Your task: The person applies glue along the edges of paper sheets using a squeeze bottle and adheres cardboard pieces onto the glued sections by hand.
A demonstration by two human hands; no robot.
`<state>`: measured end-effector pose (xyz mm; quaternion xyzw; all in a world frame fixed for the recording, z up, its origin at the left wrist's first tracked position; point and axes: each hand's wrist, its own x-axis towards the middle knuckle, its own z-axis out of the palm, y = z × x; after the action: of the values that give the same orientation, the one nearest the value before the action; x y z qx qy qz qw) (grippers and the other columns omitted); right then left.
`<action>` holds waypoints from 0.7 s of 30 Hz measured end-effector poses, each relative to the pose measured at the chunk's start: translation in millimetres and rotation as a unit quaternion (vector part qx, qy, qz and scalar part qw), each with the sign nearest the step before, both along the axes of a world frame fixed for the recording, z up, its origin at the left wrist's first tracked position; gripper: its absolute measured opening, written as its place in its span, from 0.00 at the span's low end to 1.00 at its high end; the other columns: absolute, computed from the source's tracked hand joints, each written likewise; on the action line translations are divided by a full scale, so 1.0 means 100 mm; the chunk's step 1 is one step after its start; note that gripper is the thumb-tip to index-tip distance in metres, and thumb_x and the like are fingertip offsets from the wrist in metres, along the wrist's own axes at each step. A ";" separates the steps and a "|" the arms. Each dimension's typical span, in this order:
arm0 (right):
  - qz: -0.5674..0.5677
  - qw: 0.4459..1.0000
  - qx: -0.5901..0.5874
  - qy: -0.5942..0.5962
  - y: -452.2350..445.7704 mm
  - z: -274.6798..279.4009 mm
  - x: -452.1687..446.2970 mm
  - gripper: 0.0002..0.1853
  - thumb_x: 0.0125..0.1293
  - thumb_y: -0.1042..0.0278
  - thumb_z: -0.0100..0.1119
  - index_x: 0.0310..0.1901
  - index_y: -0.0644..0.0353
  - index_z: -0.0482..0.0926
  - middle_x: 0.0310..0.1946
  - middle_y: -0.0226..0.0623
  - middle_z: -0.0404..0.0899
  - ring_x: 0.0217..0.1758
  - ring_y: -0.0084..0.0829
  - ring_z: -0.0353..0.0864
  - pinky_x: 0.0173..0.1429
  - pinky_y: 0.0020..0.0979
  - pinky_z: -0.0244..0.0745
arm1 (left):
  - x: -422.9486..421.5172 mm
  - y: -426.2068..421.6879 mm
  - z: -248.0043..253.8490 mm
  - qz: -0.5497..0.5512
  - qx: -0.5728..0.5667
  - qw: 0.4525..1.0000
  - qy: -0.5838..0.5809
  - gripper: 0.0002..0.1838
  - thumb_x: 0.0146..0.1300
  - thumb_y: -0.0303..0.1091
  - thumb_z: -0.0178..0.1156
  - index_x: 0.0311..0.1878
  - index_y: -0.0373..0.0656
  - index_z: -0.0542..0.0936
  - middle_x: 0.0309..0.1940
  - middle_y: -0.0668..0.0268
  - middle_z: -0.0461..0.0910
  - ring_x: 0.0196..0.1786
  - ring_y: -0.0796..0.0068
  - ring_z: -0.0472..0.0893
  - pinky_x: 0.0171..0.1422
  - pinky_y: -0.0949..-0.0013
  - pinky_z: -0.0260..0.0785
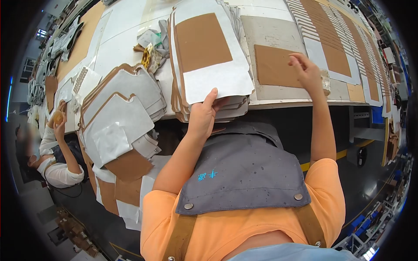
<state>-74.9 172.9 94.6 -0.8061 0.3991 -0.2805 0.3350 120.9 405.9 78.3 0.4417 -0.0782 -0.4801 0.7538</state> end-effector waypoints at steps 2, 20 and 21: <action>0.029 0.996 0.071 -0.037 0.05 0.02 0.17 0.15 0.68 0.59 0.52 0.44 0.62 0.79 0.31 0.30 0.81 0.26 0.17 0.74 0.28 0.19 0.69 | 0.03 -0.08 0.11 0.030 0.002 0.999 -0.020 0.18 0.64 0.28 0.56 0.55 0.32 0.69 0.52 0.61 0.72 0.54 0.70 0.74 0.56 0.63 0.69; 0.123 0.948 0.246 -0.160 -0.76 -0.03 0.90 0.16 0.60 0.71 0.55 0.49 0.65 0.76 0.32 0.35 0.81 0.33 0.20 0.79 0.33 0.25 0.75 | 0.13 0.37 1.11 -0.013 0.102 0.957 -0.271 0.29 0.51 0.23 0.57 0.59 0.30 0.65 0.54 0.57 0.71 0.55 0.66 0.72 0.62 0.65 0.60; 0.093 0.959 0.206 -0.169 -0.88 0.06 0.66 0.16 0.59 0.71 0.55 0.49 0.65 0.76 0.32 0.38 0.82 0.34 0.24 0.81 0.32 0.28 0.76 | 0.22 0.27 1.07 -0.017 0.107 0.960 -0.259 0.32 0.51 0.23 0.56 0.62 0.29 0.62 0.57 0.54 0.69 0.59 0.62 0.71 0.65 0.62 0.58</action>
<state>-9.0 84.6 100.3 -0.6942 0.3085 -0.2922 0.5810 142.5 432.4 185.2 0.6277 -0.2259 -0.3674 0.6480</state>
